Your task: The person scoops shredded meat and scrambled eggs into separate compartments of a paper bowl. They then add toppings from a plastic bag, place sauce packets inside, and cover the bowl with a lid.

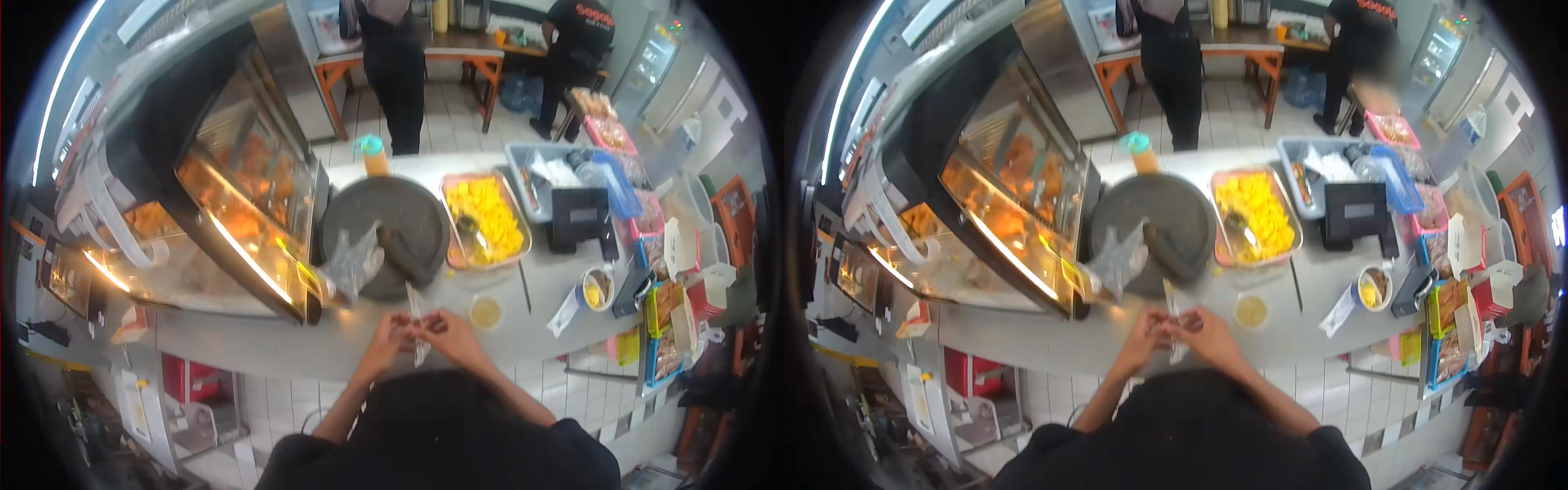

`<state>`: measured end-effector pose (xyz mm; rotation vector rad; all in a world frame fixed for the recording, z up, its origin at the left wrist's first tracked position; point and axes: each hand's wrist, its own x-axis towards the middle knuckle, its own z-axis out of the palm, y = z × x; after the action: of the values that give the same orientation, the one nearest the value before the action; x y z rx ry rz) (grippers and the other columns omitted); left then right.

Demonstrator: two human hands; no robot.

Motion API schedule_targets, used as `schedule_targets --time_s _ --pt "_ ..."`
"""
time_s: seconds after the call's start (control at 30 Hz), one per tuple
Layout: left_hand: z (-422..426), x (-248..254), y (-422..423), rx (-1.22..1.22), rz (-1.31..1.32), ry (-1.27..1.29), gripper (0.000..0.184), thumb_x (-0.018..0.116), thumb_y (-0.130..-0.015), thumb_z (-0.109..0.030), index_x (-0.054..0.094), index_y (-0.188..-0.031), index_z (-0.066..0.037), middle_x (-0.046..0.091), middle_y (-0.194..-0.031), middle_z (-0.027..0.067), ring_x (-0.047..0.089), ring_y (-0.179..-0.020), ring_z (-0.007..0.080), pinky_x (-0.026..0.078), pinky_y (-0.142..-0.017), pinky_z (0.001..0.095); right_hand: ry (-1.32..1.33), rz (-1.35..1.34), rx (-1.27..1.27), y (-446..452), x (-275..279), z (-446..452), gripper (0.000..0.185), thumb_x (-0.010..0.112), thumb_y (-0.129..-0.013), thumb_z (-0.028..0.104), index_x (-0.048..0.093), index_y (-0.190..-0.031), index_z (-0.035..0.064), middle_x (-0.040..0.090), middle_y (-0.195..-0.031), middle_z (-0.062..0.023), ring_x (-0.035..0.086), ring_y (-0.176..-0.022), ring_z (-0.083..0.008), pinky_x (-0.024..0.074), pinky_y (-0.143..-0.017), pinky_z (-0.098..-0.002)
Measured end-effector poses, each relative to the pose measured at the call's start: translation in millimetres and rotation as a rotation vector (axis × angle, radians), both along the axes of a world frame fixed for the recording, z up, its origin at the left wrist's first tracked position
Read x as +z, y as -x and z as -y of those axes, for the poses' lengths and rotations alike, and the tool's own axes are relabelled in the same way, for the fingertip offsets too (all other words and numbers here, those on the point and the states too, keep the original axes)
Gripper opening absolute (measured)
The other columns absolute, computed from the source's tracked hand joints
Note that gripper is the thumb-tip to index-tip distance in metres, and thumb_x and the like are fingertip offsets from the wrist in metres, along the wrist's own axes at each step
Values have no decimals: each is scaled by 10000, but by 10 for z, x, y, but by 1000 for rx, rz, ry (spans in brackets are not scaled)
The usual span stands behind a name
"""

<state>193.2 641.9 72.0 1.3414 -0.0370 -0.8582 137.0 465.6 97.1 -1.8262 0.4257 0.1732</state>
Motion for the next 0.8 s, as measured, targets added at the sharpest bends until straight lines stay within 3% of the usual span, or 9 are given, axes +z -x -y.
schedule_targets --time_s 0.2,0.5,0.6,0.8 --pt "18 6 -106 -77 -36 59 309 596 -986 -224 497 -1229 -60 571 -1161 66 603 -1057 160 578 -824 348 -28 38 34 10 88 10 452 825 -790 288 650 -1089 -2 721 -912 -144 715 -856 -207 564 -745 -328" --pt "72 73 -121 -92 -5 55 201 582 -988 -180 532 -1128 -44 592 -1093 74 638 -974 167 584 -823 348 -190 52 63 47 -51 92 386 751 -865 224 641 -1143 -20 712 -984 -151 715 -848 -214 557 -743 -325" --pt "91 -34 -115 -102 70 26 182 581 -987 -168 525 -1099 -35 597 -1070 90 651 -932 169 570 -837 342 -245 58 44 68 -78 108 312 720 -885 210 667 -1074 -32 715 -934 -144 709 -830 -201 550 -732 -324" --pt "136 72 -23 -117 230 -133 196 579 -993 -175 516 -1078 -9 612 -978 78 656 -913 159 522 -837 289 -104 92 94 105 -17 81 227 656 -899 174 677 -914 -51 703 -807 -151 693 -772 -190 534 -710 -331"
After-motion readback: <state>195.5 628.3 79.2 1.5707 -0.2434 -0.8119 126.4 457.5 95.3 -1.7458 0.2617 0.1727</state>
